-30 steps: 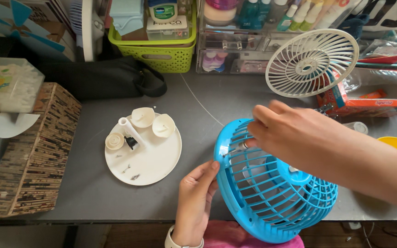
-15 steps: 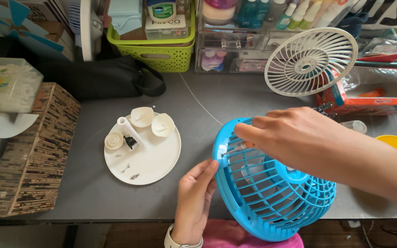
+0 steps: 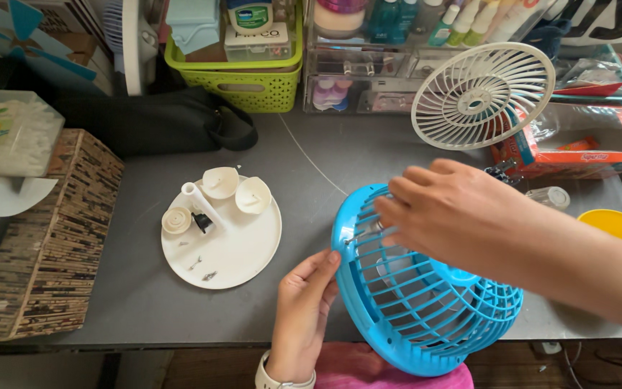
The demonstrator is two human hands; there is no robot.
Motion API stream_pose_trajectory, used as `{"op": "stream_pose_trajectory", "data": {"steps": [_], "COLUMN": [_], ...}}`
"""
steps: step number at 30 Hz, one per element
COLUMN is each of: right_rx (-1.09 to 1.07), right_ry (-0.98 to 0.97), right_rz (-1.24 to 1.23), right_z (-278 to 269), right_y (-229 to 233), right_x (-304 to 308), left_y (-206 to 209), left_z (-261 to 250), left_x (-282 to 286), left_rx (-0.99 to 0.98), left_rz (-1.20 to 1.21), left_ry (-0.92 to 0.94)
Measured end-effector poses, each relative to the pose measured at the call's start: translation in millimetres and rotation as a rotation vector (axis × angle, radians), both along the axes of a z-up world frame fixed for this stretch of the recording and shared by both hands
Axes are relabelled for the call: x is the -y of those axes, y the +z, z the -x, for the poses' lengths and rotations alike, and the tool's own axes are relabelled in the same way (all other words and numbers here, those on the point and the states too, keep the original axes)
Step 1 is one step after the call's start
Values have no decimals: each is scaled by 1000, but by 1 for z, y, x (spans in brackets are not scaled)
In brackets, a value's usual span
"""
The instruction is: The person assembles a small blue portable fan on a cluttered desk. They use a screwdriver to attach the front grille to the fan body, then secure the rear grille, and finally attach the fan blades to the motor hub.
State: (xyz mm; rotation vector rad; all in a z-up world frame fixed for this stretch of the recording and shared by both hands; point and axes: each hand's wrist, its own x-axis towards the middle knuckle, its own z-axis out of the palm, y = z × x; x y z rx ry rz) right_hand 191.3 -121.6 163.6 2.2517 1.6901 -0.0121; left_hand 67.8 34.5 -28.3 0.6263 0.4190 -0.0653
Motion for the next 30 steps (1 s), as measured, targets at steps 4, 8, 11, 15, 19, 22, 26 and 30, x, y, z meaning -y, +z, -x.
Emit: {"op": "stream_pose_trajectory", "data": {"steps": [4, 8, 11, 15, 19, 22, 26, 30], "right_rx": [49, -30, 32, 164, 118, 42, 123, 149], "right_ry": [66, -36, 8, 70, 29, -19, 72, 84], "right_rz": [-80, 7, -10, 5, 12, 89, -45, -62], "right_z": [1, 6, 8, 10, 14, 9, 7, 11], "right_y": [6, 8, 6, 2, -1, -1, -3, 0], "right_x": [-6, -8, -5, -3, 0, -2, -4, -6], "left_y": [0, 1, 2, 0, 1, 1, -2, -1], "left_z": [0, 0, 1, 1, 2, 1, 1, 1], "left_x": [-1, -2, -2, -1, -1, -2, -2, -2], "left_rx": [-30, -20, -44, -27, -21, -21, -37, -35], "left_rz": [-21, -4, -8, -25, -22, -15, -24, -14], "left_ry": [-5, -9, -11, -10, -15, -12, -15, -20]}}
